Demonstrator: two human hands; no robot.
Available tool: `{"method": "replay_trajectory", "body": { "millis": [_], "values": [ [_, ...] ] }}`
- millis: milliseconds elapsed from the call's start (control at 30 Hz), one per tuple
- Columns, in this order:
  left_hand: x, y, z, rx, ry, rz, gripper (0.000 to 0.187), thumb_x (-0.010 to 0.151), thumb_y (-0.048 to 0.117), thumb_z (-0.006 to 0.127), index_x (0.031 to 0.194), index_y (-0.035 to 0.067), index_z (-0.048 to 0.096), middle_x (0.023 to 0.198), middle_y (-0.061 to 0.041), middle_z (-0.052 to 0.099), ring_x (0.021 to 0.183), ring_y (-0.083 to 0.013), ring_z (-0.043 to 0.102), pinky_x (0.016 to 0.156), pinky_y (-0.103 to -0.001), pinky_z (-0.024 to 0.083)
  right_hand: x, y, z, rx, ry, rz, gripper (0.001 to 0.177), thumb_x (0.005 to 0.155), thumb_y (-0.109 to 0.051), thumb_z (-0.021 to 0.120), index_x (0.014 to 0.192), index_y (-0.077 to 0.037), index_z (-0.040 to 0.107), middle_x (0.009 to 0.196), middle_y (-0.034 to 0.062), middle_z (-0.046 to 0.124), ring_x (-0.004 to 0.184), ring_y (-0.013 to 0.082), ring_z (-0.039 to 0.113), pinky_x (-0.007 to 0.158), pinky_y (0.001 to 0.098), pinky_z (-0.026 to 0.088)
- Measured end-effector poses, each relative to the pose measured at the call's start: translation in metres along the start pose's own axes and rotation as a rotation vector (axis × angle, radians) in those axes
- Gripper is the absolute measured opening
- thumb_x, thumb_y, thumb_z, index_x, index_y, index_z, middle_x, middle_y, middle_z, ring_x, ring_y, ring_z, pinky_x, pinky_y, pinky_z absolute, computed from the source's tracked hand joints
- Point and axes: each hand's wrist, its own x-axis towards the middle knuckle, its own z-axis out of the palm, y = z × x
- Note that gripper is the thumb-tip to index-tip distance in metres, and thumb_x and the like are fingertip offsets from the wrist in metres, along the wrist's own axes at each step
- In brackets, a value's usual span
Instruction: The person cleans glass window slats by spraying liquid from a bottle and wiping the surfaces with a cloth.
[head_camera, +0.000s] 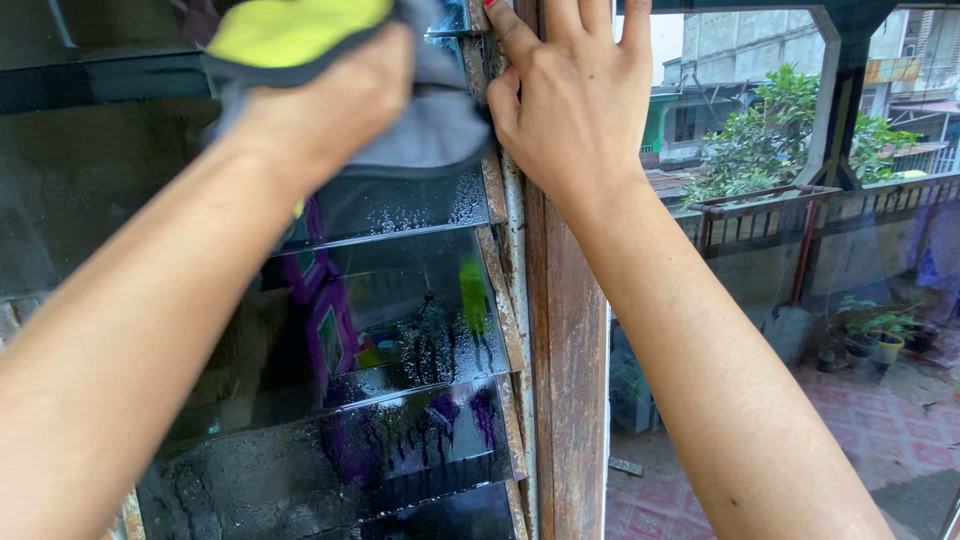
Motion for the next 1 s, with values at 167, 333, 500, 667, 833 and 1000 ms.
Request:
{"method": "replay_trajectory", "body": {
  "millis": [167, 333, 500, 667, 833, 1000],
  "values": [
    [-0.061, -0.044, -0.009, 0.037, -0.179, -0.161, 0.027, 0.090, 0.011, 0.067, 0.116, 0.002, 0.069, 0.101, -0.006, 0.069, 0.083, -0.0117, 0.070, 0.072, -0.024, 0.057, 0.004, -0.002, 0.002, 0.019, 0.017, -0.019, 0.042, 0.096, -0.018, 0.057, 0.134, -0.008, 0.073, 0.132, 0.0099, 0.060, 0.135, 0.0276, 0.048, 0.121, 0.0527, 0.025],
    [-0.037, -0.019, 0.008, 0.021, -0.191, -0.221, 0.034, 0.090, 0.014, 0.065, 0.120, -0.002, 0.068, 0.108, -0.008, 0.067, 0.094, -0.0157, 0.070, 0.080, -0.030, 0.057, 0.005, -0.004, -0.001, 0.031, 0.017, -0.028, 0.044, 0.095, -0.017, 0.056, 0.134, -0.006, 0.073, 0.135, 0.0126, 0.058, 0.138, 0.0315, 0.046, 0.123, 0.0551, 0.022],
    [0.035, 0.035, 0.011, -0.082, 0.122, -0.433, 0.033, 0.093, 0.025, 0.063, 0.116, 0.003, 0.067, 0.104, -0.013, 0.067, 0.101, -0.0322, 0.066, 0.084, -0.051, 0.051, 0.004, 0.000, -0.003, 0.065, 0.054, -0.037, 0.047, 0.089, -0.017, 0.058, 0.132, -0.010, 0.074, 0.146, 0.0186, 0.053, 0.147, 0.0346, 0.040, 0.127, 0.0568, 0.014],
    [0.074, 0.051, 0.028, -0.129, 0.205, -0.496, 0.020, 0.092, 0.014, 0.062, 0.109, 0.007, 0.068, 0.093, -0.007, 0.063, 0.083, -0.0252, 0.065, 0.069, -0.040, 0.051, 0.001, 0.001, -0.001, 0.106, 0.019, -0.018, 0.047, 0.092, -0.016, 0.058, 0.136, -0.009, 0.072, 0.148, 0.0185, 0.053, 0.147, 0.0341, 0.038, 0.129, 0.0577, 0.013],
    [0.083, 0.058, 0.057, -0.377, 0.335, -0.543, 0.014, 0.092, 0.013, 0.065, 0.105, 0.010, 0.068, 0.086, -0.008, 0.064, 0.074, -0.0247, 0.065, 0.063, -0.037, 0.051, 0.004, -0.004, 0.003, 0.095, 0.010, -0.009, 0.047, 0.090, -0.017, 0.059, 0.133, -0.005, 0.073, 0.145, 0.0166, 0.055, 0.149, 0.0342, 0.039, 0.128, 0.0586, 0.014],
    [0.090, 0.063, 0.080, -0.513, 0.212, -0.574, 0.010, 0.087, 0.013, 0.067, 0.096, 0.011, 0.071, 0.080, -0.012, 0.067, 0.070, -0.0294, 0.066, 0.059, -0.043, 0.051, 0.005, -0.010, 0.011, 0.037, 0.004, -0.019, 0.047, 0.093, -0.018, 0.059, 0.135, 0.000, 0.071, 0.147, 0.0168, 0.053, 0.147, 0.0325, 0.038, 0.129, 0.0597, 0.013]
  ]
}}
